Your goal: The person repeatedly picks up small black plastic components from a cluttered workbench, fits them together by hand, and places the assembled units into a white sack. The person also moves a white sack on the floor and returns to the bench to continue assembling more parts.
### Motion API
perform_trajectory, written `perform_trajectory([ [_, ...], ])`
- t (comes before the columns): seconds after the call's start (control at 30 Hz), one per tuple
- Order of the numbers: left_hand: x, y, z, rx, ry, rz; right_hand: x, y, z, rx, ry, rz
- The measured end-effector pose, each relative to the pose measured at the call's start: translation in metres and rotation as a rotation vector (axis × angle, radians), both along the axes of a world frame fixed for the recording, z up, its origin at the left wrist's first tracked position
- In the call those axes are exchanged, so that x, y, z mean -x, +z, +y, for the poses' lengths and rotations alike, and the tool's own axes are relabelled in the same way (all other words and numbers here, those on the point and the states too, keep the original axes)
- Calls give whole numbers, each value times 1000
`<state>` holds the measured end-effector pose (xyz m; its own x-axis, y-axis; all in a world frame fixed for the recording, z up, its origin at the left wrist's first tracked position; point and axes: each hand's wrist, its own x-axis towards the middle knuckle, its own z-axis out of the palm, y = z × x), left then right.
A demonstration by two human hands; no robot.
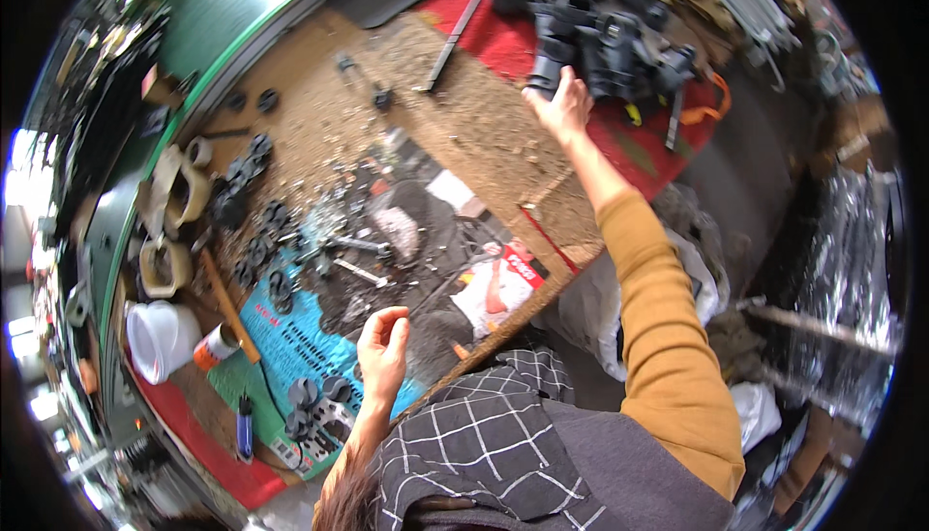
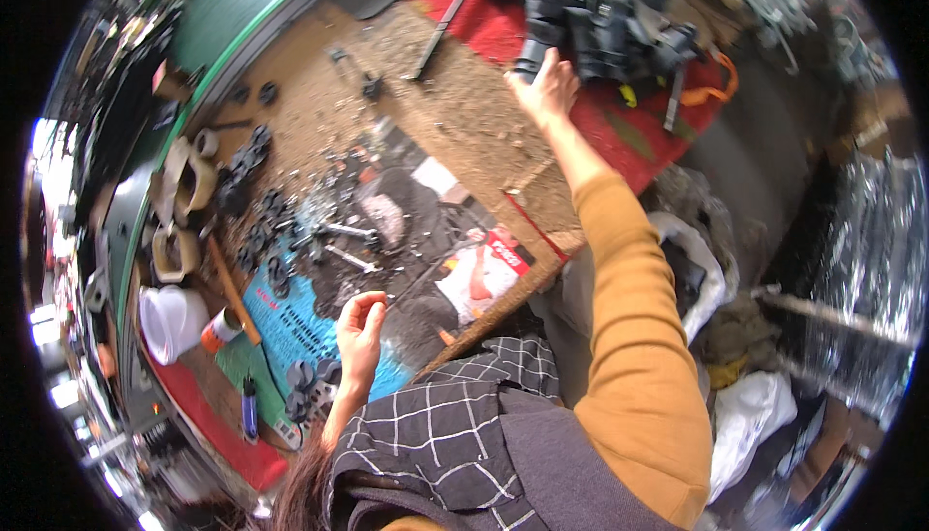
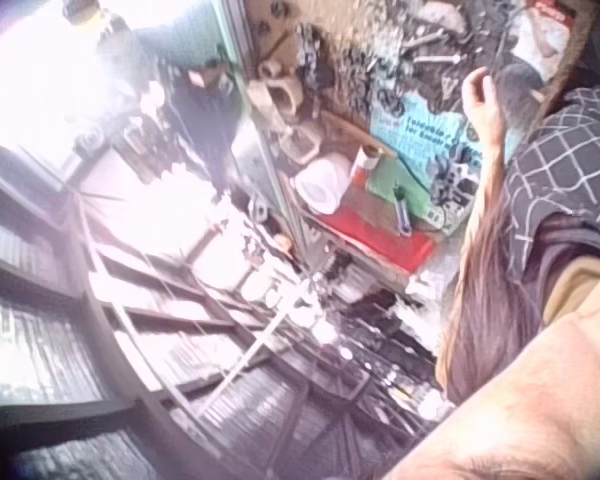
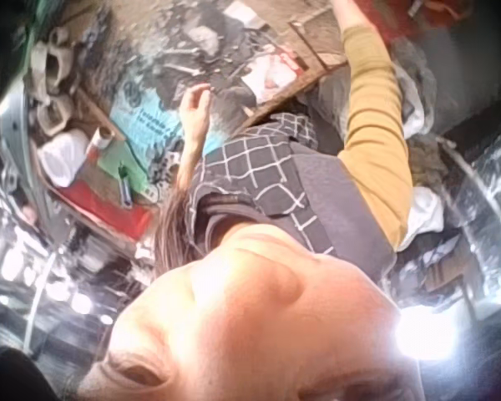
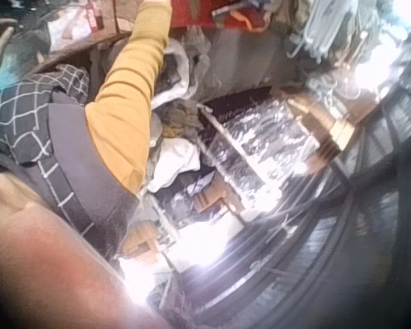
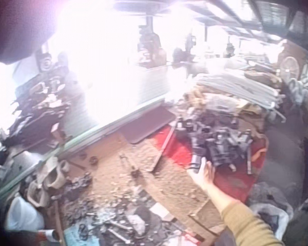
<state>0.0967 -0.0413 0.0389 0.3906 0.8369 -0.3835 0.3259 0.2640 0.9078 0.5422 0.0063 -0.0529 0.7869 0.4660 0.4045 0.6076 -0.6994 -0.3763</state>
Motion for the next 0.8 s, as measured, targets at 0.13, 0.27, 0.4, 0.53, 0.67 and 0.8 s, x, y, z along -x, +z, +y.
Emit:
perform_trajectory([
  [0.13, 24, 1, 4, 10, 63, -29, -3, 9, 64, 143, -358, 511],
  [0.27, 34, -10, 27, 96, 141, -95, 80, 22, 24, -763, 180, 1168],
  [0.4, 24, -28, 70, 182, 294, -306, 200, 50, -41, -663, 356, 2226],
  [0.53, 37, -40, 103, 102, 364, -254, 267, 62, -23, 186, 764, 2288],
  [0.67, 67, -38, 97, -232, 159, 83, 261, 41, 92, 268, 1305, 1000],
  [0.8, 71, -35, 99, -413, -213, 253, 268, 14, 253, 79, 1219, 667],
])
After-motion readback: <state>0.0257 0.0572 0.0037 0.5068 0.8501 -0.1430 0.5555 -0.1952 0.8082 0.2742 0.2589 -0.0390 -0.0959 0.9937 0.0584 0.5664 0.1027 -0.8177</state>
